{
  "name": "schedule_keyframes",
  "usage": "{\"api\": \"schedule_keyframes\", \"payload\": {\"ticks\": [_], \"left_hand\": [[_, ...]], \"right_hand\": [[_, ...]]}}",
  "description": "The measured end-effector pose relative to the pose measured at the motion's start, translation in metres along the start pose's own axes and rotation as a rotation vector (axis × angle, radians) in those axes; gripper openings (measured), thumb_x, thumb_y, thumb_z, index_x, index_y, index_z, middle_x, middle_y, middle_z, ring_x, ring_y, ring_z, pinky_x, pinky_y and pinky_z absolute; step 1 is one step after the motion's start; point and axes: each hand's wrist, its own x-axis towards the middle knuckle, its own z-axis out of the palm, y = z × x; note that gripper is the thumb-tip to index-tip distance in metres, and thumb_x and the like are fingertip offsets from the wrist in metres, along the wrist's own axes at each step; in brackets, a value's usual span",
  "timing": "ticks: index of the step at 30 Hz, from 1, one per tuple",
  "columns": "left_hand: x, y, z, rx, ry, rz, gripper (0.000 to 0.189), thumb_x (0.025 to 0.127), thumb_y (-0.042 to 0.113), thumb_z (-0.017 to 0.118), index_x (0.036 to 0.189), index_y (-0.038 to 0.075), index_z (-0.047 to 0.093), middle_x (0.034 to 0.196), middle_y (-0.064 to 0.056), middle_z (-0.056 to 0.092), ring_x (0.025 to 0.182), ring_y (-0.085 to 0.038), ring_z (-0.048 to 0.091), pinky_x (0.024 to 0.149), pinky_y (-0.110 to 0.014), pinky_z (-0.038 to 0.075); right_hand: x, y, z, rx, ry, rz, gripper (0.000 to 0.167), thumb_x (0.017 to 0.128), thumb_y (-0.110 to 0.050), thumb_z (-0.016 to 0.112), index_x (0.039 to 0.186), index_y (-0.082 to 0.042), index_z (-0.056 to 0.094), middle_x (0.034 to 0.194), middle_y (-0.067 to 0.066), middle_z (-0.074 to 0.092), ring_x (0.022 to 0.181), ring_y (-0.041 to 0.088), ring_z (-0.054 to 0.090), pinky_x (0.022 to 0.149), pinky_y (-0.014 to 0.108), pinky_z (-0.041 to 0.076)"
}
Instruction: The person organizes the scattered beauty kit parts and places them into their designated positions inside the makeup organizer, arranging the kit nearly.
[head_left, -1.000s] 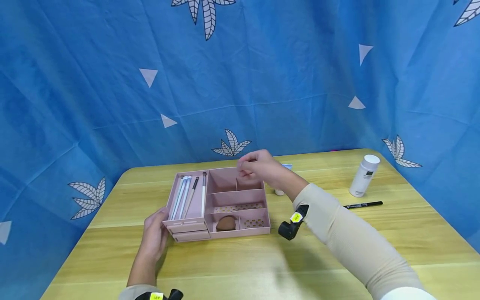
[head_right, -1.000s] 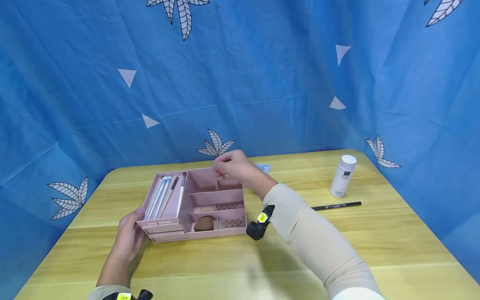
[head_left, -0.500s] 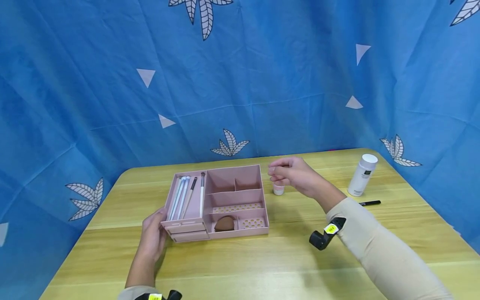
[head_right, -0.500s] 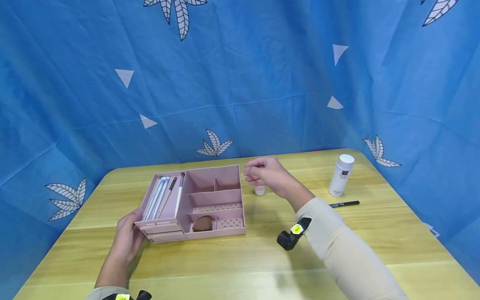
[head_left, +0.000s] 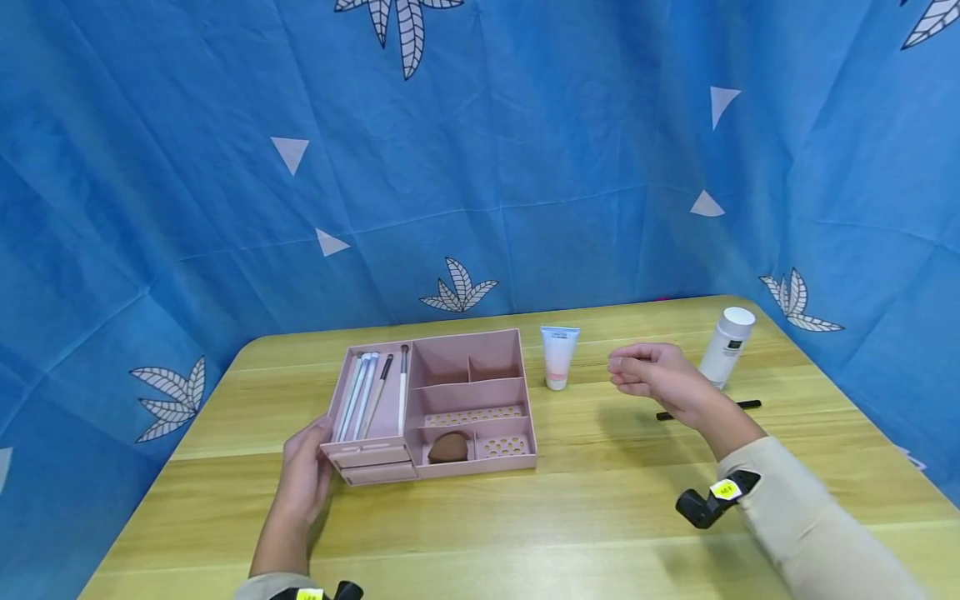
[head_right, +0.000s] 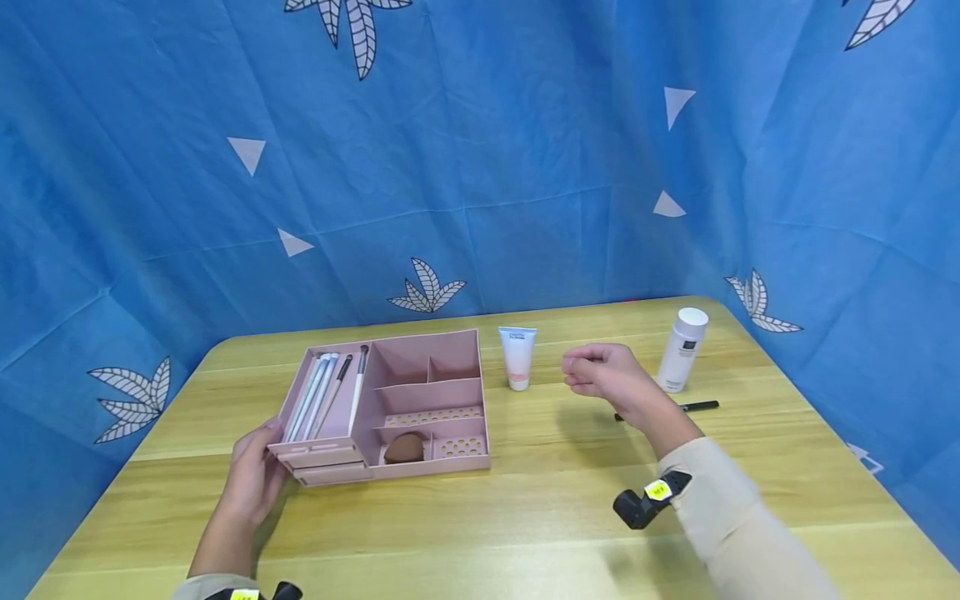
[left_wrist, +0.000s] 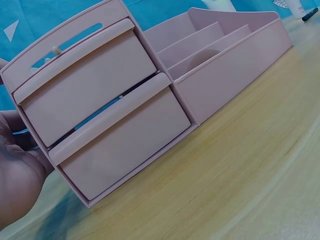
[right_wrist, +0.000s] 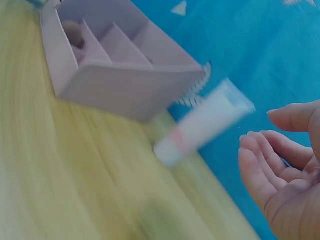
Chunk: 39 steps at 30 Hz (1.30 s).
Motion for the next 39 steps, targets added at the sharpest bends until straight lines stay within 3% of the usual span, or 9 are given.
{"api": "schedule_keyframes", "payload": {"ticks": [7,13,17,20,25,28,33,35,39], "left_hand": [[-0.001,-0.001,-0.001,-0.004,-0.001,0.005,0.036,0.101,0.027,0.039,0.121,0.003,0.056,0.104,0.011,0.064,0.101,-0.005,0.058,0.092,-0.017,0.048],[-0.001,-0.002,-0.001,-0.014,-0.008,0.015,0.025,0.101,0.027,0.039,0.105,0.022,0.064,0.104,0.011,0.064,0.101,-0.005,0.058,0.092,-0.017,0.048],[-0.001,-0.003,-0.001,-0.028,-0.008,0.025,0.026,0.101,0.026,0.039,0.101,0.025,0.065,0.103,0.010,0.065,0.099,-0.006,0.059,0.091,-0.017,0.049],[-0.001,-0.003,-0.002,-0.039,-0.009,0.026,0.027,0.102,0.026,0.039,0.098,0.026,0.066,0.101,0.009,0.064,0.097,-0.006,0.059,0.090,-0.018,0.050],[-0.001,-0.003,-0.001,-0.046,-0.014,0.030,0.029,0.102,0.025,0.038,0.096,0.028,0.067,0.100,0.009,0.063,0.096,-0.005,0.059,0.088,-0.018,0.050],[-0.001,-0.002,-0.001,-0.043,-0.019,0.036,0.030,0.102,0.025,0.038,0.097,0.027,0.067,0.100,0.009,0.063,0.096,-0.005,0.058,0.088,-0.018,0.050],[-0.002,-0.002,0.000,-0.037,-0.023,0.034,0.029,0.102,0.026,0.037,0.098,0.028,0.066,0.100,0.010,0.064,0.096,-0.005,0.059,0.088,-0.018,0.050],[-0.002,-0.002,0.000,-0.036,-0.021,0.032,0.030,0.102,0.026,0.037,0.097,0.028,0.066,0.100,0.010,0.064,0.096,-0.005,0.059,0.088,-0.018,0.050],[-0.002,-0.002,0.000,-0.041,-0.017,0.031,0.031,0.102,0.024,0.037,0.096,0.028,0.067,0.099,0.010,0.064,0.095,-0.005,0.059,0.087,-0.017,0.050]], "right_hand": [[-0.017,0.027,-0.037,0.057,0.063,0.007,0.042,0.096,-0.017,0.054,0.124,0.013,0.042,0.094,-0.007,0.063,0.086,0.004,0.064,0.083,0.023,0.055],[-0.028,0.045,-0.066,0.133,0.126,0.034,0.018,0.095,-0.015,0.056,0.109,-0.005,0.054,0.090,-0.009,0.064,0.084,0.003,0.064,0.081,0.022,0.056],[-0.032,0.055,-0.081,0.059,0.201,0.041,0.029,0.094,-0.018,0.057,0.115,0.001,0.054,0.093,-0.009,0.060,0.084,0.001,0.063,0.081,0.021,0.056],[-0.034,0.063,-0.088,-0.050,0.312,0.034,0.045,0.094,-0.020,0.057,0.124,0.011,0.047,0.093,-0.012,0.057,0.081,-0.002,0.061,0.078,0.020,0.056],[-0.038,0.076,-0.097,-0.160,0.461,0.018,0.047,0.094,-0.021,0.057,0.124,0.013,0.048,0.084,-0.017,0.060,0.077,-0.003,0.060,0.072,0.017,0.056],[-0.040,0.084,-0.104,-0.142,0.482,0.005,0.036,0.092,-0.020,0.060,0.117,0.007,0.056,0.080,-0.017,0.063,0.075,-0.002,0.061,0.069,0.017,0.056],[-0.044,0.093,-0.117,-0.058,0.498,-0.013,0.006,0.090,-0.016,0.063,0.095,-0.018,0.065,0.078,-0.018,0.065,0.073,-0.002,0.063,0.067,0.016,0.056],[-0.045,0.096,-0.121,-0.097,0.516,-0.008,0.012,0.090,-0.019,0.063,0.101,-0.013,0.066,0.078,-0.021,0.063,0.073,-0.003,0.062,0.065,0.015,0.056],[-0.047,0.100,-0.124,-0.278,0.553,0.036,0.046,0.092,-0.026,0.060,0.124,0.007,0.053,0.078,-0.027,0.054,0.071,-0.005,0.058,0.063,0.015,0.055]]}}
